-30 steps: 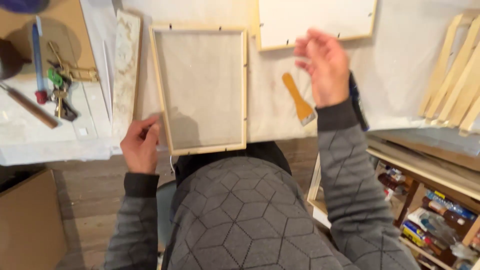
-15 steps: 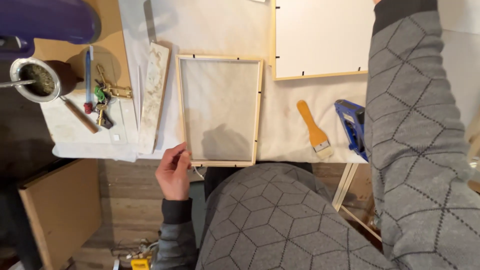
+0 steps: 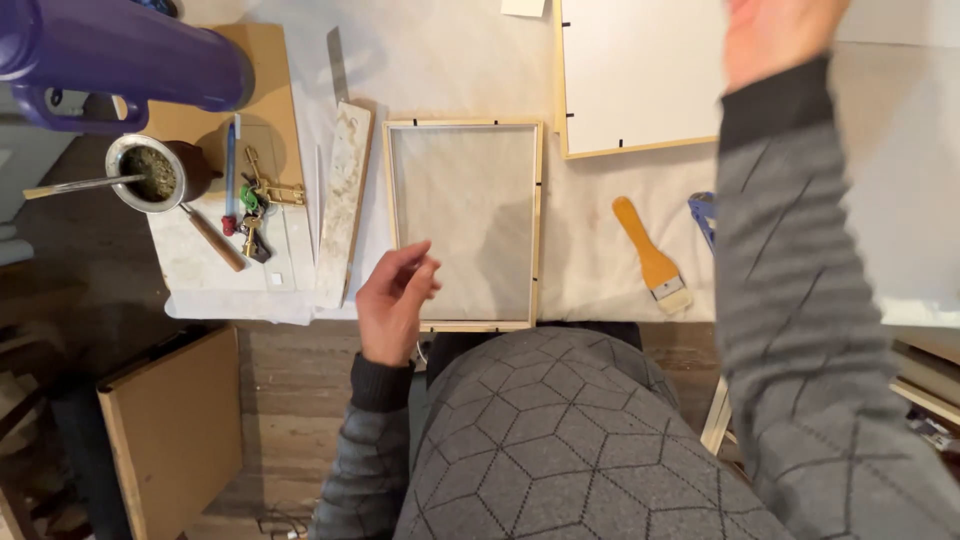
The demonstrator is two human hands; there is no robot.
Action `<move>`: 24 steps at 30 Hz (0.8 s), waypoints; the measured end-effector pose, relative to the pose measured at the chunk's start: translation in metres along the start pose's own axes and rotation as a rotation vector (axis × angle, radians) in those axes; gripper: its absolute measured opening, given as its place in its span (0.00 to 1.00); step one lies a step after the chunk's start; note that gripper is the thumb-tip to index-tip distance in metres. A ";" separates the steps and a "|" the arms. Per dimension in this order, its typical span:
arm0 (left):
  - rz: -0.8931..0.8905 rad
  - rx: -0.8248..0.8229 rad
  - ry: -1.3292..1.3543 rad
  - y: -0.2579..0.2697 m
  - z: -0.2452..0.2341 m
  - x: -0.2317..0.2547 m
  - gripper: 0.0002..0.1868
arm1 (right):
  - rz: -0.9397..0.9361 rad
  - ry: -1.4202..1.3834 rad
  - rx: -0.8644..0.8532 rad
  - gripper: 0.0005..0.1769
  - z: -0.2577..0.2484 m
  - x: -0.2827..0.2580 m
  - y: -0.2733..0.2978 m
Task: The person is placing artwork into a wooden frame, cleaning the glass, and securing the back.
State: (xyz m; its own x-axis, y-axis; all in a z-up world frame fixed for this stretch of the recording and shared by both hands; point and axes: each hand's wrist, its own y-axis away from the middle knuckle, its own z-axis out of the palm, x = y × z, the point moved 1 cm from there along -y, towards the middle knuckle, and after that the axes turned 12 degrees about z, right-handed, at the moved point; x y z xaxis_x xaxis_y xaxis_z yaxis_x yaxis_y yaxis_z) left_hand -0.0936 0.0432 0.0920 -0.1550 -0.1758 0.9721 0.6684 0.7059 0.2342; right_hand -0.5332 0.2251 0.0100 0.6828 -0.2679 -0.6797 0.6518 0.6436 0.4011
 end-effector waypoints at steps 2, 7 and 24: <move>0.001 -0.124 0.072 -0.013 0.007 0.010 0.18 | -0.010 0.024 0.014 0.07 0.051 0.004 0.049; 0.055 -0.308 0.474 -0.036 0.026 0.061 0.27 | 0.027 0.046 0.054 0.08 0.159 0.054 0.169; 0.074 -0.112 0.828 0.038 -0.011 -0.026 0.21 | -0.249 1.936 0.281 0.31 0.000 0.140 0.247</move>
State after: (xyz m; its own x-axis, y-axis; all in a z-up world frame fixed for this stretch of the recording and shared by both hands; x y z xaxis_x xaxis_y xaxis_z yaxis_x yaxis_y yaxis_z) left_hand -0.0558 0.0672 0.0756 0.4471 -0.6097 0.6545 0.7308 0.6709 0.1257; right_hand -0.2764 0.3459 0.0138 -0.5026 0.8134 -0.2927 0.8177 0.5572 0.1443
